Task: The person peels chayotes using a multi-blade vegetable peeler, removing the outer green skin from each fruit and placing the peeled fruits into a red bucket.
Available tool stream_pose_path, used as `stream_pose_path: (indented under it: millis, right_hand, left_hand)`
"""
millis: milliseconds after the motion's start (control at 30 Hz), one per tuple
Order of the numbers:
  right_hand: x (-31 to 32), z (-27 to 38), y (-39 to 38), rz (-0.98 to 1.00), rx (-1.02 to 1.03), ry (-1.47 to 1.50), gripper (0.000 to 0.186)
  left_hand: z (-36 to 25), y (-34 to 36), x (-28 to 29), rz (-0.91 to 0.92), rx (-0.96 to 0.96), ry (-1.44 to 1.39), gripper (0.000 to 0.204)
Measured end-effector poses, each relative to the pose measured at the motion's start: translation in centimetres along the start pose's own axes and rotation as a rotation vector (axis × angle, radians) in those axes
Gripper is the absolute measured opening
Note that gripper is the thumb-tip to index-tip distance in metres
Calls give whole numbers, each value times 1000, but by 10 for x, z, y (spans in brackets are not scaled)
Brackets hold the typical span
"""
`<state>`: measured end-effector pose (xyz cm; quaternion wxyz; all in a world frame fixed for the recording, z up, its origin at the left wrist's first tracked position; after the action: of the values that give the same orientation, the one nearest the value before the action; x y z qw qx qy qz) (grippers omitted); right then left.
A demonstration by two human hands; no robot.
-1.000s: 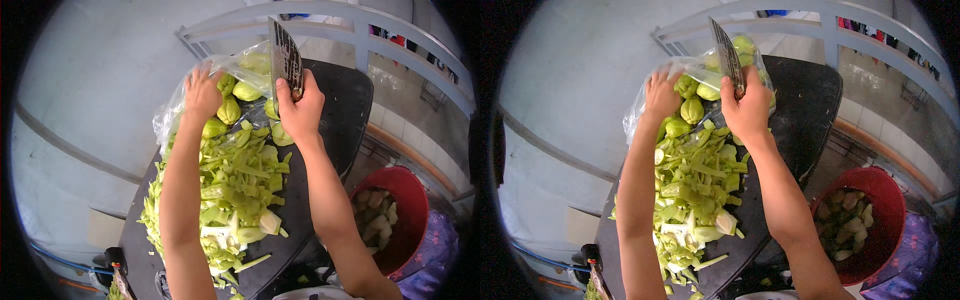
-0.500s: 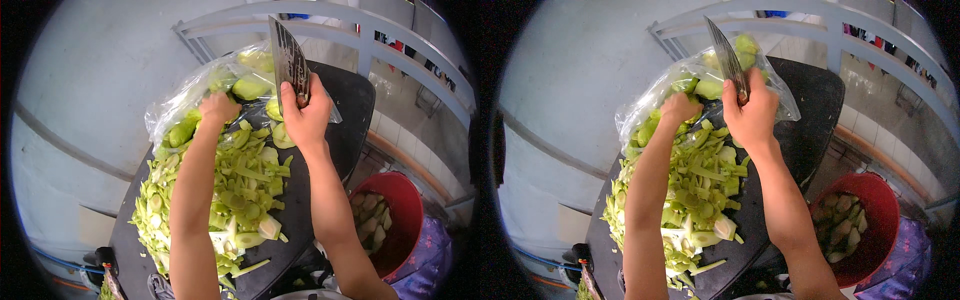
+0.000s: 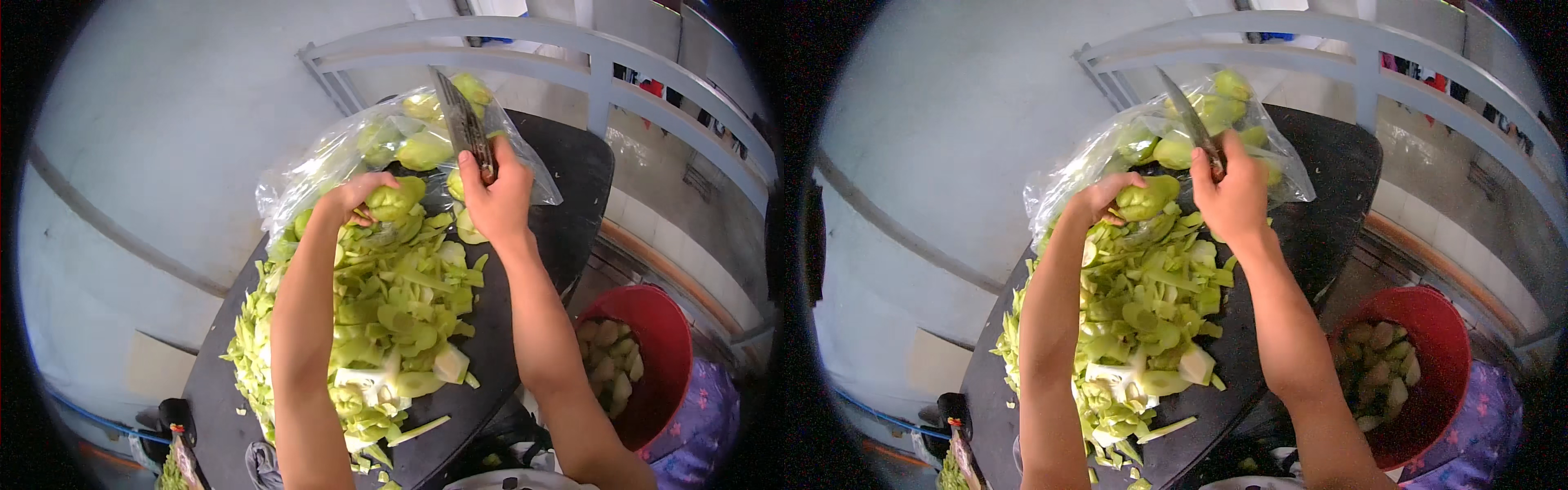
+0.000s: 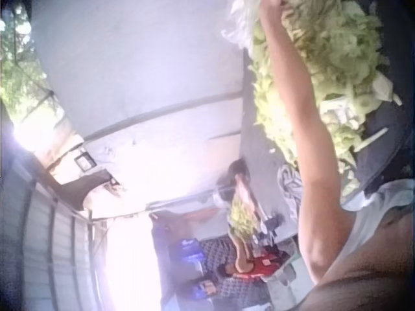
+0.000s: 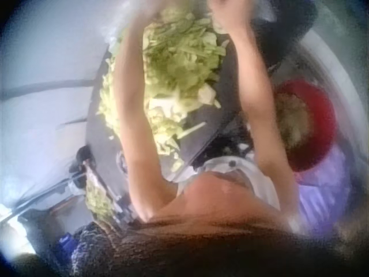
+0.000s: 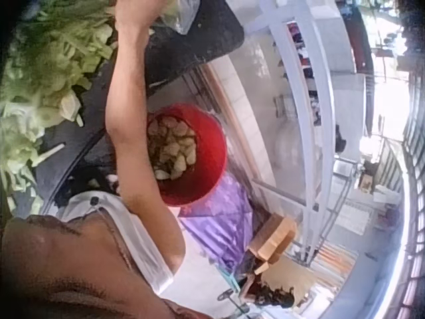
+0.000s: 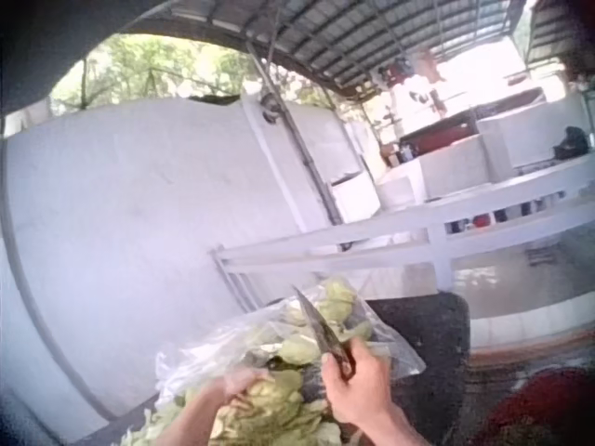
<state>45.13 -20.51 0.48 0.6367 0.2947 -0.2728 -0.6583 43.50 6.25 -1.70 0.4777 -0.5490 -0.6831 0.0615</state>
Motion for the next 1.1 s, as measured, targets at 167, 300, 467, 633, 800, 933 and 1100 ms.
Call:
stream_pose_path:
  millis: [167,300,467,633,800,933,1100]
  right_hand:
    - [-2,7,-6,12,-26,-28,18]
    - [-11,21,-15,63,1,-13,21]
    - [-27,69,-42,177,152,12,21]
    - [-77,170,-126,414,761,19,14]
    - [-94,258,-182,486,1083,55,22]
    - [-105,295,-200,452,1194,41,17]
    - [-105,319,-212,483,1265,33,17]
  left_hand:
    - [44,-84,6,-7,-123,-306,53]
    - [104,-144,21,64,-194,-596,54]
    - [192,-204,-9,112,-477,-1108,77]
    - [261,-259,-21,-537,-587,-847,83]
    - [280,-340,-10,-999,-705,-275,89]
    - [302,-373,-3,-1084,-758,-335,85]
    - [319,-387,9,-1106,-801,-279,71]
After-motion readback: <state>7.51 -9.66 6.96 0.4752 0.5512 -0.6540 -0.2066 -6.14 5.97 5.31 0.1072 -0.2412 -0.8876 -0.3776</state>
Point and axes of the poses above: each hand's wrist, its own y-axis towards the middle knuckle, its own x-axis out of the back of the hand, z = x × y, the point moved 5 cm from there along y, towards the middle knuckle, and after that the axes turned 5 degrees about x, right-handed, at the moved point
